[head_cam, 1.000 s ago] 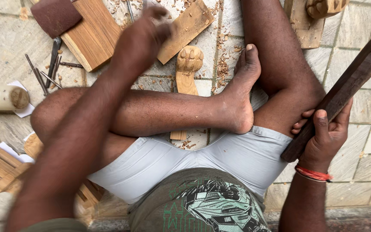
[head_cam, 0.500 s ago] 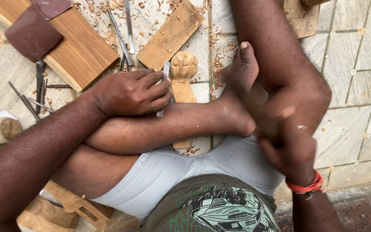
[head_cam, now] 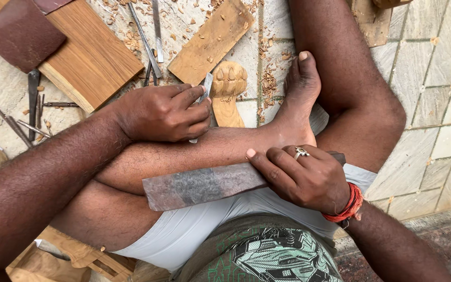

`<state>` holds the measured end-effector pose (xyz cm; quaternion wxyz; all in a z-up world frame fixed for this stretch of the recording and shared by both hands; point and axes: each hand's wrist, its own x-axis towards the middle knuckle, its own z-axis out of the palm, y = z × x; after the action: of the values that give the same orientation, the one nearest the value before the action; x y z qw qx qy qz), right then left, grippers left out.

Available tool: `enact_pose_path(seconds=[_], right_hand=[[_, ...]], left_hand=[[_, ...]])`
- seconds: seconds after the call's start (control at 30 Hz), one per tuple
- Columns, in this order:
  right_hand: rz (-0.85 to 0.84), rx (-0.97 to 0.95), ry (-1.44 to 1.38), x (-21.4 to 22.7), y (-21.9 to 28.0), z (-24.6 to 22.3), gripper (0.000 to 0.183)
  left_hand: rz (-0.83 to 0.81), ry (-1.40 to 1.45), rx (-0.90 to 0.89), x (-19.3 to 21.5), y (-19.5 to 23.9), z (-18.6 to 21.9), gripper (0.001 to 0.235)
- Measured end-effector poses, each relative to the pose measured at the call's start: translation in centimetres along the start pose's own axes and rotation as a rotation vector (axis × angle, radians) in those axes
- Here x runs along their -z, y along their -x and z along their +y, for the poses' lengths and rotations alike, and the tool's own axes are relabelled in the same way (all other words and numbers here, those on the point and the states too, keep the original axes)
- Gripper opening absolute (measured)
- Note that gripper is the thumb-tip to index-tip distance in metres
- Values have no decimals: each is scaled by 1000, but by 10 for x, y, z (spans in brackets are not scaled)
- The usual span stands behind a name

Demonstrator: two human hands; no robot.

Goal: The person sits cross-legged on the floor and carves a small wooden figurine using a chisel and a wooden mallet. They repeatedly strike the chisel to shape the wood, occasionally adjusting the piece and clearing wood shavings.

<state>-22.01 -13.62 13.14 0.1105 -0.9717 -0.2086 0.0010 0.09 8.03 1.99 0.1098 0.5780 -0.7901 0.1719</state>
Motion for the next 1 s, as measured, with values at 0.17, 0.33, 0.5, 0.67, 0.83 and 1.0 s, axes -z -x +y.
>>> enact_pose_path(seconds=[0.17,0.33,0.5,0.67,0.83,1.0], right_hand=[[-16,-2,-5,-2,-4,2,48],[-19,21,16,-4,-3,3,48],[-69,60,136,-9,-4,11,51],[-134,-70,137,-9,0,12,56],[-173,-38,192,-8,5,8,54],[-189,-49,127,-5,4,5,55]], left_hand=[[0,-21,-2,-6,-1,3,7],[-33,-3,-4,-11,2,3,8],[-24,92,-2,-14,5,-4,9],[-50,105,8,-16,9,-8,15],[-84,58,2,-18,9,-6,20],[-112,76,5,-23,12,-5,21]])
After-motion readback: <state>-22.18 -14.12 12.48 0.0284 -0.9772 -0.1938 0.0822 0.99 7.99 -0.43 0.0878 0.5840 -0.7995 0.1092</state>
